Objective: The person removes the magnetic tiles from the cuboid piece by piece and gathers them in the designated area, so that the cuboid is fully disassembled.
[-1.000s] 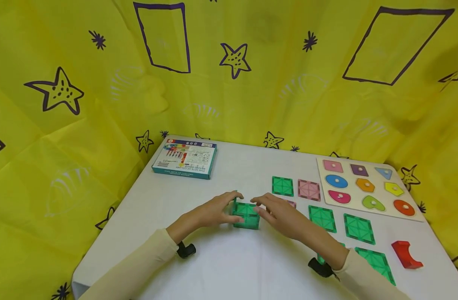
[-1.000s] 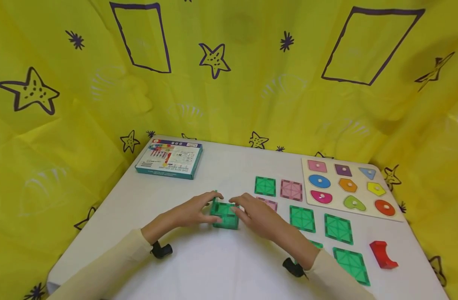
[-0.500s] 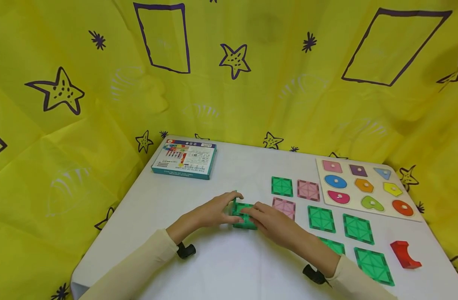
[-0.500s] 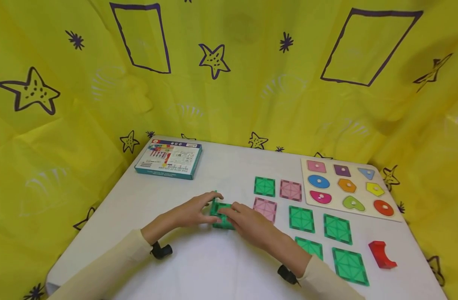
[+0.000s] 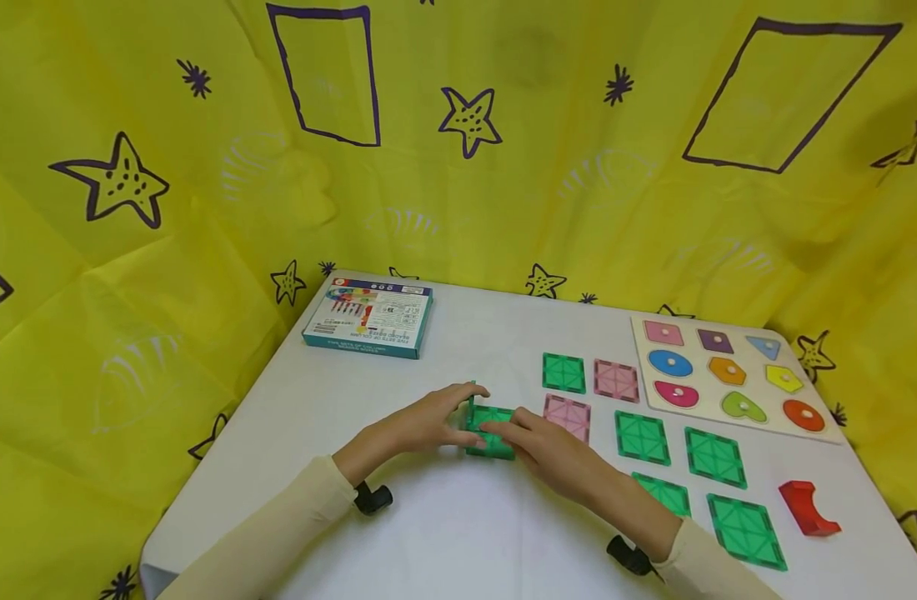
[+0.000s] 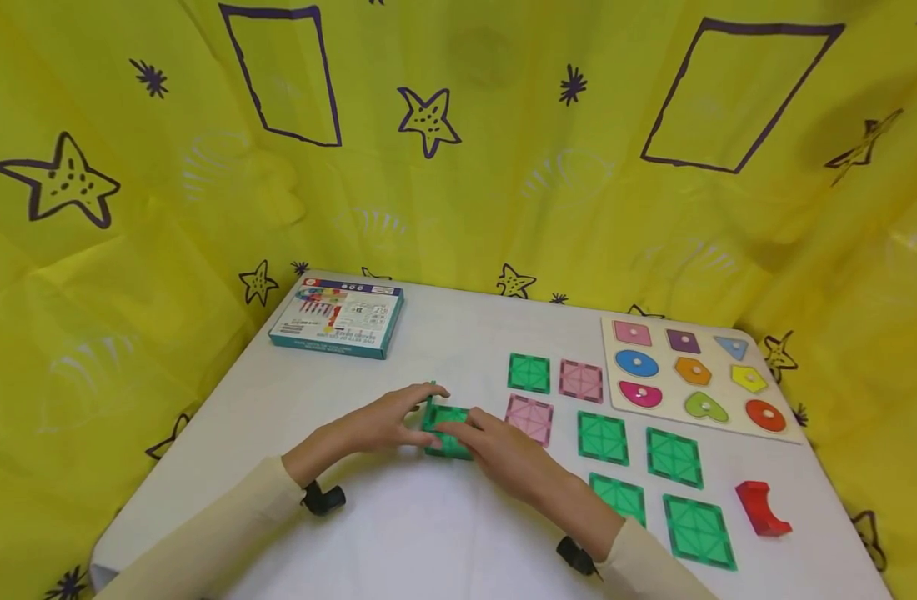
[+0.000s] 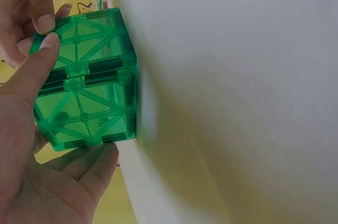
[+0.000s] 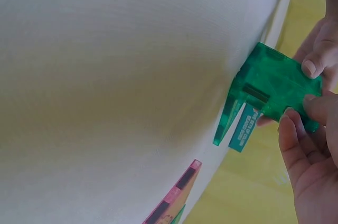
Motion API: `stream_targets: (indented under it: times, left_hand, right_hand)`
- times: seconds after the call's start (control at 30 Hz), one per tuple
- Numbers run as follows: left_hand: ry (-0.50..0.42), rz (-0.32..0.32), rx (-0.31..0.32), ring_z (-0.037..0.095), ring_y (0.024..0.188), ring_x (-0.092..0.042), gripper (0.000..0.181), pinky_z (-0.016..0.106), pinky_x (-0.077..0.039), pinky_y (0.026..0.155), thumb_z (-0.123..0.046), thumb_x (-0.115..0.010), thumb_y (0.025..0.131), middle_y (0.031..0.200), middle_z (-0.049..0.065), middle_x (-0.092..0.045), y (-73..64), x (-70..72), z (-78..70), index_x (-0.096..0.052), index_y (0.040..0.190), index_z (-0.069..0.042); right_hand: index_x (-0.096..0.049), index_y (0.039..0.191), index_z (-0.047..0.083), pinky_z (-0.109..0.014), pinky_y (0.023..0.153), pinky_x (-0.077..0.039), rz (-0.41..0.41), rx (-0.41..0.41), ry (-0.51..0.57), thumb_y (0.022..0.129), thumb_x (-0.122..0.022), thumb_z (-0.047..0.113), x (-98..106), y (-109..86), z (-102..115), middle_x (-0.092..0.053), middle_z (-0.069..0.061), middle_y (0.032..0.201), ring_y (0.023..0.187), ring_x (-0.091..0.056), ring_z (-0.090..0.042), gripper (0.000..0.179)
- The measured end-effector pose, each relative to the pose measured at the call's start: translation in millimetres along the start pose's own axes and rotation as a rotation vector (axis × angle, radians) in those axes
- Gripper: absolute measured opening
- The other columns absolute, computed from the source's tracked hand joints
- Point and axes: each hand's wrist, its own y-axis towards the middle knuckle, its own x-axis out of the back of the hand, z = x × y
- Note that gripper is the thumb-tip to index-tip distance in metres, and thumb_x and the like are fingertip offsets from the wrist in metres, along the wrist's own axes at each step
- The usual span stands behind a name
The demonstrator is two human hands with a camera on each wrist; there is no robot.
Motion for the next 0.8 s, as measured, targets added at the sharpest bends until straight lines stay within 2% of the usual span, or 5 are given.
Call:
stream_targets:
  times: [0.5, 0.8]
  left_hand:
    - [-0.009, 0.017, -0.025, 0.028, 0.152, -0.042, 0.077, 0.051, -0.036, 0.123, -0.037, -0.083, 0.093, 0.162, 0.008, -0.047, -0.6, 1.9, 0.3, -0.046, 0.157, -0.017]
    - [0.028, 0.009, -0.042, 0.029, 0.151, -0.043, 0.075, 0.050, -0.037, 0.123, -0.034, -0.083, 0.092, 0.160, 0.009, -0.049, -1.5, 3.1, 1.6, -0.048, 0.156, -0.015]
  right_hand:
    - [-0.065, 0.143, 0.024, -0.018, 0.070, -0.047, 0.008, -0.050, 0.108, 0.102, -0.067, 0.001, -0.2, -5.2, -3.0, -0.049, 0.009, 0.097, 0.081, -0.047, -0.002, 0.047]
    - [-0.065, 0.144, 0.026, -0.018, 0.069, -0.046, -0.010, -0.076, 0.139, 0.103, -0.065, 0.001, 2.6, -9.2, -5.1, -0.048, 0.011, 0.095, 0.080, -0.045, -0.002, 0.047]
